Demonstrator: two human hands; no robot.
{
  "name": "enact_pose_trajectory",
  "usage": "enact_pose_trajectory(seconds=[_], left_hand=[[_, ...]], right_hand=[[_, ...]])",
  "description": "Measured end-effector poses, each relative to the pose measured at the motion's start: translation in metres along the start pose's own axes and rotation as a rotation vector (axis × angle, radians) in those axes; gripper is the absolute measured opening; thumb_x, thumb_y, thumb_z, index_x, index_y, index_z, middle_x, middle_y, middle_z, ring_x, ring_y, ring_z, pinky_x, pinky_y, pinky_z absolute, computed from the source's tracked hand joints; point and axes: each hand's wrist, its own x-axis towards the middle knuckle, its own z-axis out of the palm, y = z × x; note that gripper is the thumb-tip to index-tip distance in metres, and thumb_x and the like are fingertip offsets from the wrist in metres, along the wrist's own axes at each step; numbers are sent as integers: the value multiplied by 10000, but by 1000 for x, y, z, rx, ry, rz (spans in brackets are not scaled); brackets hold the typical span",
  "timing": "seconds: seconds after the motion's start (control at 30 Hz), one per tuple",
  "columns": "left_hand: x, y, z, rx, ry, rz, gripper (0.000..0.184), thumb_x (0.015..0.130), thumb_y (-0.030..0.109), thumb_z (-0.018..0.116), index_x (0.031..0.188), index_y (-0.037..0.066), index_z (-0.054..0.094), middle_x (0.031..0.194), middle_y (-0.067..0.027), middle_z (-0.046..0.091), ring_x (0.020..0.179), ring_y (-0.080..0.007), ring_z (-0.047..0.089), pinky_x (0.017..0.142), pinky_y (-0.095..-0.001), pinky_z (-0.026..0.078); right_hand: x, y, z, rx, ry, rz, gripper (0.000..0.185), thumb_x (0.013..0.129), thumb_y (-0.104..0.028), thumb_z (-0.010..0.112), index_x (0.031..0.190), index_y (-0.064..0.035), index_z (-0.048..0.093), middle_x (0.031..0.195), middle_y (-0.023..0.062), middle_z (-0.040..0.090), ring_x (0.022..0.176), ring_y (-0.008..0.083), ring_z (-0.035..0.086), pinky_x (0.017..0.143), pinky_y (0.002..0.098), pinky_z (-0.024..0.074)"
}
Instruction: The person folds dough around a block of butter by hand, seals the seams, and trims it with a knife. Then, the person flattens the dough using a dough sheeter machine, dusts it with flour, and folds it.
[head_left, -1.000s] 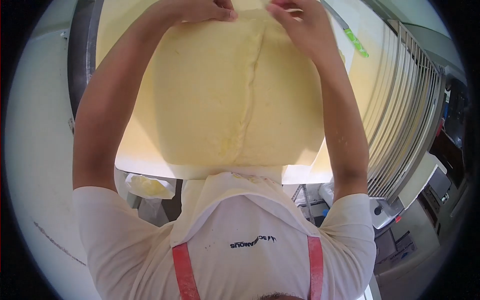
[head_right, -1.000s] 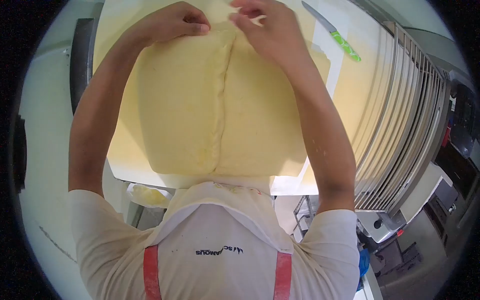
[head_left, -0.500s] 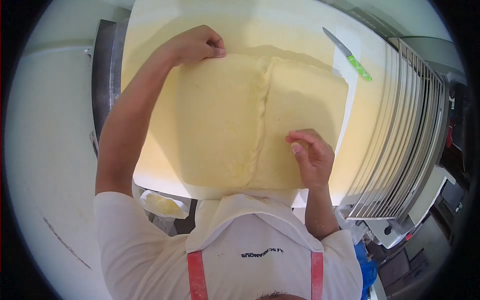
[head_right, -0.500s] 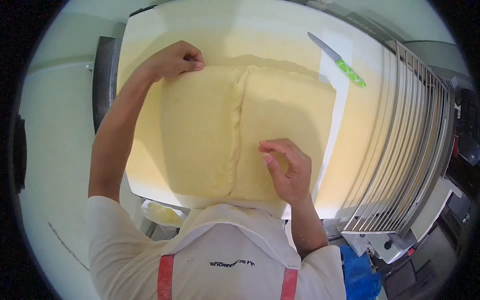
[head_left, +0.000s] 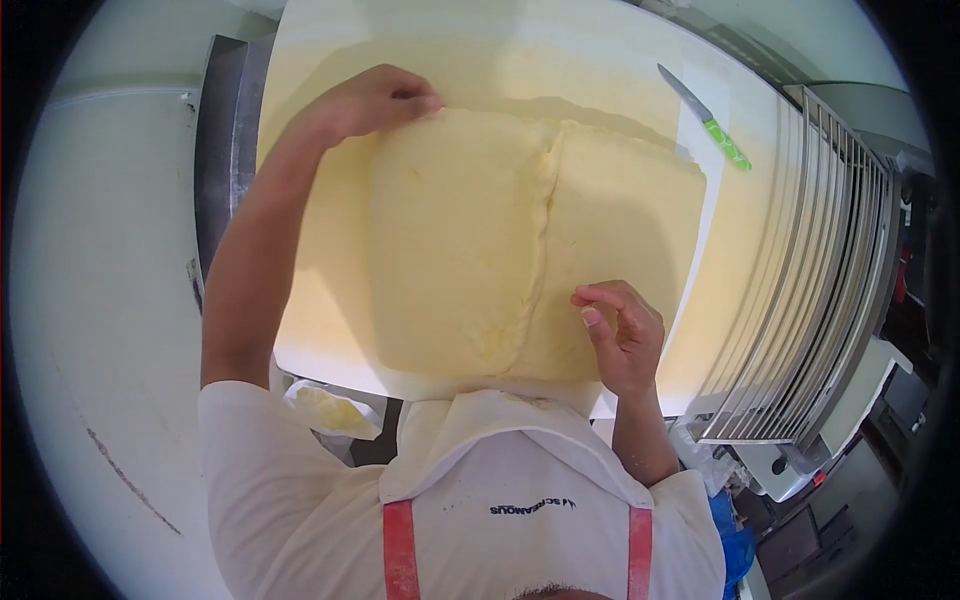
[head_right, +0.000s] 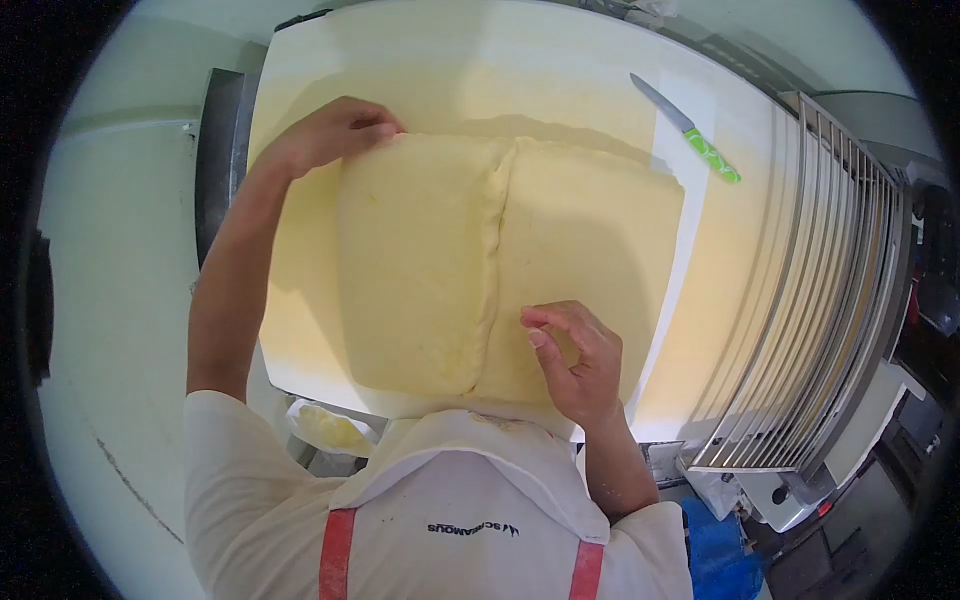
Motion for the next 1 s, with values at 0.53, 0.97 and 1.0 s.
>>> enact_pose_trajectory(seconds=[0.53, 0.97, 1.0], left_hand=[[-2, -13, -13, 93, 39, -168, 198, 880, 247, 639, 906, 56, 685, 768, 23, 583, 766, -91, 525, 717, -268, 420], [89, 85, 121, 477, 111, 255, 427, 980, 358, 422, 992, 7, 665, 990, -215, 667, 952, -364, 629, 859, -458, 471], [83, 88, 126, 516, 141, 225, 438, 986, 366, 400, 1011, 10, 655, 988, -209, 668, 958, -372, 626, 866, -464, 469]], right_hand=[[8, 4, 28, -452, -10, -261, 434, 833, -177, 664, 1227, -38, 547, 1270, 226, 481, 1187, 390, 463, 966, 470, 393], [-6, -8, 106, -475, 48, -264, 783, 922, -468, 504, 1452, 35, 222, 1492, 331, 153, 1396, 491, 143, 1120, 571, 145], [-10, -6, 111, -344, 97, -318, 748, 926, -415, 536, 1449, 28, 235, 1492, 327, 162, 1399, 481, 151, 1121, 563, 161]])
